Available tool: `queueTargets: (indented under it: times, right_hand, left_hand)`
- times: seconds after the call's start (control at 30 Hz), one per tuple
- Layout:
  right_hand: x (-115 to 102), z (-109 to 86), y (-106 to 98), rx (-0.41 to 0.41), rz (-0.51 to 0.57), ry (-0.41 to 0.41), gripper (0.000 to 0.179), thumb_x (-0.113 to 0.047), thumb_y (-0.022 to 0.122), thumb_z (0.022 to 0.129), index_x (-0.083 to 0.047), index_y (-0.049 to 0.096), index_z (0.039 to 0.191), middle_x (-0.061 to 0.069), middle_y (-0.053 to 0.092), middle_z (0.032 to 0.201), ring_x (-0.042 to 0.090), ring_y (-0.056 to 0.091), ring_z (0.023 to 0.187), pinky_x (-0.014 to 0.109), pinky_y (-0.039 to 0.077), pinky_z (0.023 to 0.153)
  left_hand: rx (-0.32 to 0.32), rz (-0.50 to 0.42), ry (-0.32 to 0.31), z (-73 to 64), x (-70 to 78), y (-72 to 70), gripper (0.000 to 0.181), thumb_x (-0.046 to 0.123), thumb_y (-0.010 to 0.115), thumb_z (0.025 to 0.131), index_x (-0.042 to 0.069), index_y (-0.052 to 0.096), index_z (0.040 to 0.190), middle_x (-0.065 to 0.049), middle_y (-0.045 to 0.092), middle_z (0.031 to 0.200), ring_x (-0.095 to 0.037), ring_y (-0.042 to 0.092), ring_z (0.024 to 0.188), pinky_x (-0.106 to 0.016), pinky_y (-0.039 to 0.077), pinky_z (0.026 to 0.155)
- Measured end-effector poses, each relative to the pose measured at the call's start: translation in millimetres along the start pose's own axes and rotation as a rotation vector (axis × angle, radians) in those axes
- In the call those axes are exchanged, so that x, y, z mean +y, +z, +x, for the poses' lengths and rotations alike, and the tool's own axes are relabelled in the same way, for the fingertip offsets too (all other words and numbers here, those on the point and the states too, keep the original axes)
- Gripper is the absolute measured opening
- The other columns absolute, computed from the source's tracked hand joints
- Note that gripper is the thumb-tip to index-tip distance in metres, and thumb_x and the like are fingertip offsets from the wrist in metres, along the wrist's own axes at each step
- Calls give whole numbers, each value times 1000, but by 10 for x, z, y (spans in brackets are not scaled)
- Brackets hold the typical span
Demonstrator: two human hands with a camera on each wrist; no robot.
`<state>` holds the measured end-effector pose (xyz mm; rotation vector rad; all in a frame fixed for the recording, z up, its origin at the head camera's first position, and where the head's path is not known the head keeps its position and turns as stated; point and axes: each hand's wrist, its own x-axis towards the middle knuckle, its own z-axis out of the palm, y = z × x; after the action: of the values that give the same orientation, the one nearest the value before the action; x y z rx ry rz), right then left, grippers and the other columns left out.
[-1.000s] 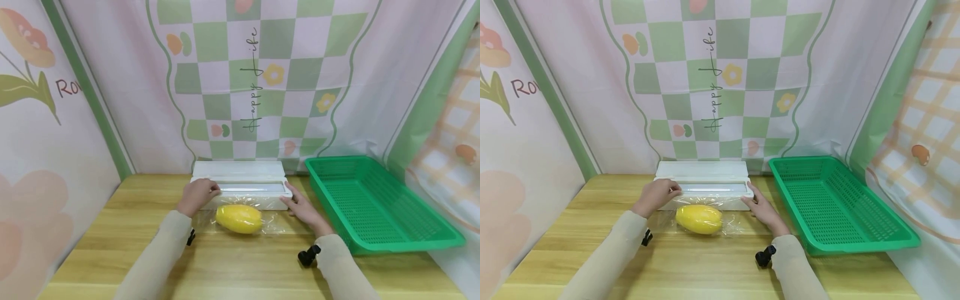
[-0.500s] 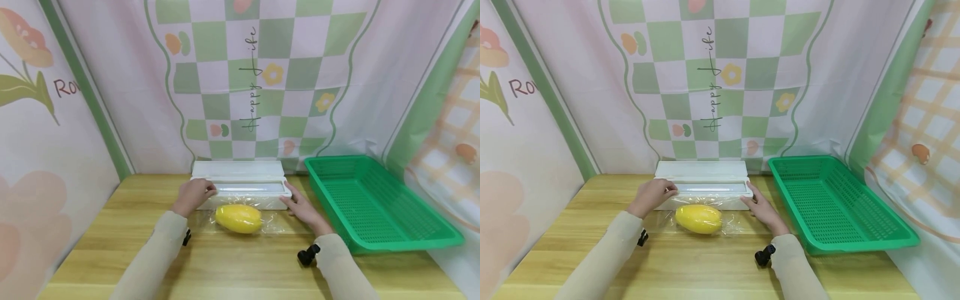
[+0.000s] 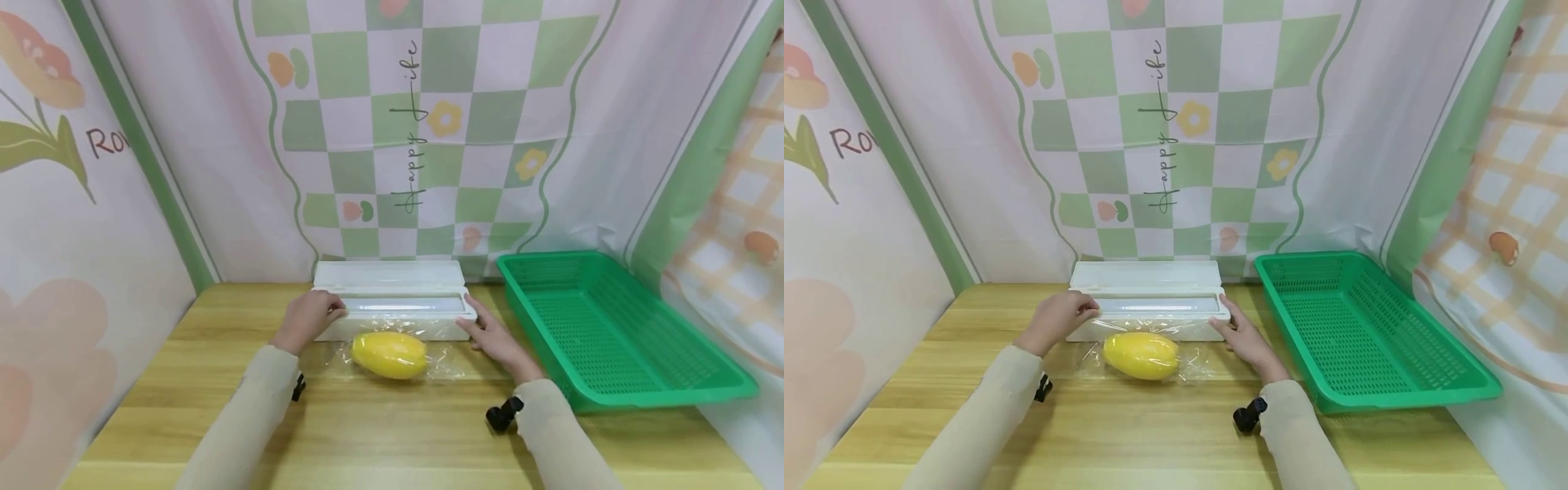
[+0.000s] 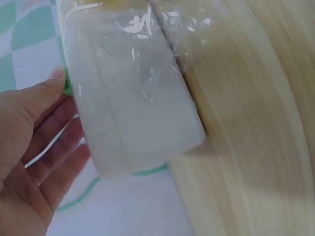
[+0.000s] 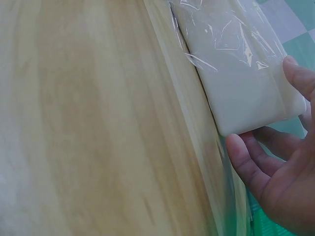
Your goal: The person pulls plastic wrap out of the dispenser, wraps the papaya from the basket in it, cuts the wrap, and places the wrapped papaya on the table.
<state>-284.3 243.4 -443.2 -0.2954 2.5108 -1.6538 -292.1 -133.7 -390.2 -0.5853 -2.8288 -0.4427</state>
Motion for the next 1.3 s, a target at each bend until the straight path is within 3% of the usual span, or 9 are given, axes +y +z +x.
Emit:
queueTargets:
  times: [0.3,0.47,0.67,1.0,1.3]
  right_hand:
    - [74,14,7,18,-14,-27,74,-35,55,104,-17,12,162,35,37,148,38,52,121,34,55,78]
    - [72,18,12,20,-8,-21,74,-33,56,104,-17,12,162,35,31,152,38,52,120,35,56,78]
    - [96,58,-6,12,9,-12,72,-24,54,106,-11,11,161,38,34,149,42,51,121,42,56,80]
    - [105,46,-8,21,-4,-11,74,-35,55,104,-19,12,162,34,37,149,39,51,123,35,55,79]
    - [83,23,2,17,-10,-22,74,-34,55,105,-17,11,162,34,41,146,36,54,116,34,55,76]
  left_hand:
    - [-13,-38,26,-17,-85,-7,13,23,74,92,12,77,98,-3,74,95,-20,68,89,-38,56,84]
    - [-12,-16,-3,-45,-99,-7,12,27,74,93,17,78,98,2,74,97,-18,68,91,-39,57,81]
    - [6,-6,-10,-49,-125,8,11,28,73,94,20,78,99,2,74,99,-18,68,92,-40,57,79]
    - [54,-71,24,-130,-223,-25,13,20,74,92,9,77,98,-5,73,94,-22,68,86,-40,57,79]
    - [13,-149,-15,-180,-312,-71,12,15,72,94,5,76,101,-7,72,94,-21,66,85,-38,56,81]
